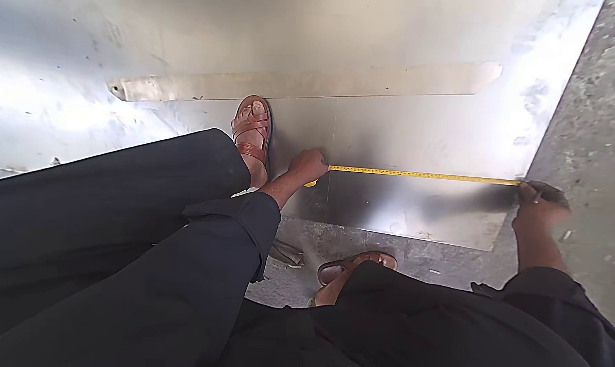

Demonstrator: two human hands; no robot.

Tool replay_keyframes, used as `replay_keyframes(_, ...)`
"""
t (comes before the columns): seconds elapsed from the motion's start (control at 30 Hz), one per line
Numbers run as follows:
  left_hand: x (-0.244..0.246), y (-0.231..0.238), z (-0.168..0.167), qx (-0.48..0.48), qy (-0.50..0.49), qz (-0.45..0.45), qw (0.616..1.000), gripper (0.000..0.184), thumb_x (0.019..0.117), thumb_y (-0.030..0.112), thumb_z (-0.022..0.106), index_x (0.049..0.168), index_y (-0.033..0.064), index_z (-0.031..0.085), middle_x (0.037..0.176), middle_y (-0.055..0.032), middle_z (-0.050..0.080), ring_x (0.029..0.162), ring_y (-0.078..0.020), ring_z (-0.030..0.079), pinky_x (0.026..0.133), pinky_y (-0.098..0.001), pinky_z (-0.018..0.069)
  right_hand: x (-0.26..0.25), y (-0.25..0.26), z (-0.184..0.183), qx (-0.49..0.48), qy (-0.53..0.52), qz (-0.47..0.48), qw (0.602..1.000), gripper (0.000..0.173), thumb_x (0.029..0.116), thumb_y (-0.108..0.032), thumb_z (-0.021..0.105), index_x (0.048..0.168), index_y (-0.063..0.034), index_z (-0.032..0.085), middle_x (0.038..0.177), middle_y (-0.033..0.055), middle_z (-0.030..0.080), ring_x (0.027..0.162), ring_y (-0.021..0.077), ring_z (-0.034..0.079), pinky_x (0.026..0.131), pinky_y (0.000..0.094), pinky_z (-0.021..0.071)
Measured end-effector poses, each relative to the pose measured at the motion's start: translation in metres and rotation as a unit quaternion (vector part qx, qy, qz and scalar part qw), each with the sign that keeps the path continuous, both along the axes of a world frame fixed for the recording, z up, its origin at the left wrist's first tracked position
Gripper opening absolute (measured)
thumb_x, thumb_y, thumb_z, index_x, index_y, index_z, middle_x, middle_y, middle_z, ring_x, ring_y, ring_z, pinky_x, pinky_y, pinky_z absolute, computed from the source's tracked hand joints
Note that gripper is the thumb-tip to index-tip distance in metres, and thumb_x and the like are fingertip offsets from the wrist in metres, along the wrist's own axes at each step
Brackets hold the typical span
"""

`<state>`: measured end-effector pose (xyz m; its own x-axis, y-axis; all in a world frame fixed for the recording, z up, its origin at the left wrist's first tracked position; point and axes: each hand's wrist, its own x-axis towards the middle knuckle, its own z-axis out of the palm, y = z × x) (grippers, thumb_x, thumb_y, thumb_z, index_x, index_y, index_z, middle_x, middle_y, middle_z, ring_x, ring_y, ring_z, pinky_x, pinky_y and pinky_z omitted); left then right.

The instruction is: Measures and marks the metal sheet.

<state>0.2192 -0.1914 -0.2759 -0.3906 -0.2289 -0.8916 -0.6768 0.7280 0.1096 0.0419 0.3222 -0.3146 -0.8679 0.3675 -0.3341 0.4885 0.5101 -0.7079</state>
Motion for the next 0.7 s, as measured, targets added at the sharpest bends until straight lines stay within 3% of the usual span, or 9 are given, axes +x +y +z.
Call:
replay_keyframes(0.2, -0.006, -0.003, -0.001, 0.0, -0.001, -0.003, 1.0, 0.038, 0.1005, 0.041, 0.063, 0.099, 0.0047, 0.075, 0.097, -0.0188, 0.072, 0.098, -0.0379, 0.069, 0.083, -0.0645, 0.0531, 0.004, 0.001, -0.005, -0.019, 0.02, -0.022, 0.999, 0.029, 0.0888, -0.008, 0.079, 0.113, 0.0006, 0.066, 0.094, 0.0022, 0.068, 0.073, 0.0049, 0.064, 0.07, 0.025, 0.0577)
replay_keyframes(0.47, -0.007, -0.002, -0.003, -0.012, -0.005, -0.002, 1.0, 0.036, 0.0988, 0.04, 0.066, 0.097, 0.0058, 0.075, 0.096, -0.0181, 0.072, 0.096, -0.0375, 0.069, 0.081, -0.0639, 0.0536, 0.002, -0.002, 0.004, -0.007, -0.001, -0.004, 1.0, 0.027, 0.0912, -0.006, 0.076, 0.114, 0.0029, 0.065, 0.095, 0.0051, 0.068, 0.077, 0.0049, 0.064, 0.075, 0.0246, 0.0572)
replay_keyframes(0.53, -0.008, 0.0, -0.003, -0.018, -0.011, 0.001, 1.0, 0.037, 0.0975, 0.041, 0.067, 0.095, 0.0053, 0.074, 0.095, -0.0188, 0.071, 0.096, -0.0382, 0.069, 0.08, -0.0646, 0.0536, 0.003, 0.002, 0.004, 0.022, -0.005, 0.015, 1.0, 0.03, 0.0923, -0.01, 0.076, 0.118, 0.0035, 0.066, 0.1, 0.0081, 0.069, 0.084, 0.0067, 0.066, 0.08, 0.026, 0.0566)
replay_keyframes(0.6, -0.01, 0.0, -0.001, -0.024, -0.016, 0.001, 1.0, 0.038, 0.0965, 0.042, 0.068, 0.095, 0.0053, 0.074, 0.095, -0.019, 0.071, 0.096, -0.0386, 0.069, 0.079, -0.0648, 0.0538, 0.0, 0.003, 0.011, 0.073, 0.001, 0.068, 0.995, 0.037, 0.1, -0.023, 0.067, 0.126, 0.0033, 0.065, 0.11, 0.0142, 0.07, 0.095, 0.0135, 0.068, 0.09, 0.0321, 0.0566)
replay_keyframes(0.7, -0.011, -0.003, -0.002, -0.017, -0.012, -0.006, 1.0, 0.038, 0.0969, 0.043, 0.067, 0.095, 0.0049, 0.074, 0.096, -0.0189, 0.071, 0.097, -0.0387, 0.069, 0.081, -0.0645, 0.0536, -0.016, -0.017, 0.038, 0.116, 0.019, 0.2, 0.973, 0.047, 0.1091, -0.039, 0.046, 0.134, -0.0039, 0.065, 0.117, 0.018, 0.07, 0.103, 0.0227, 0.069, 0.094, 0.0417, 0.0549)
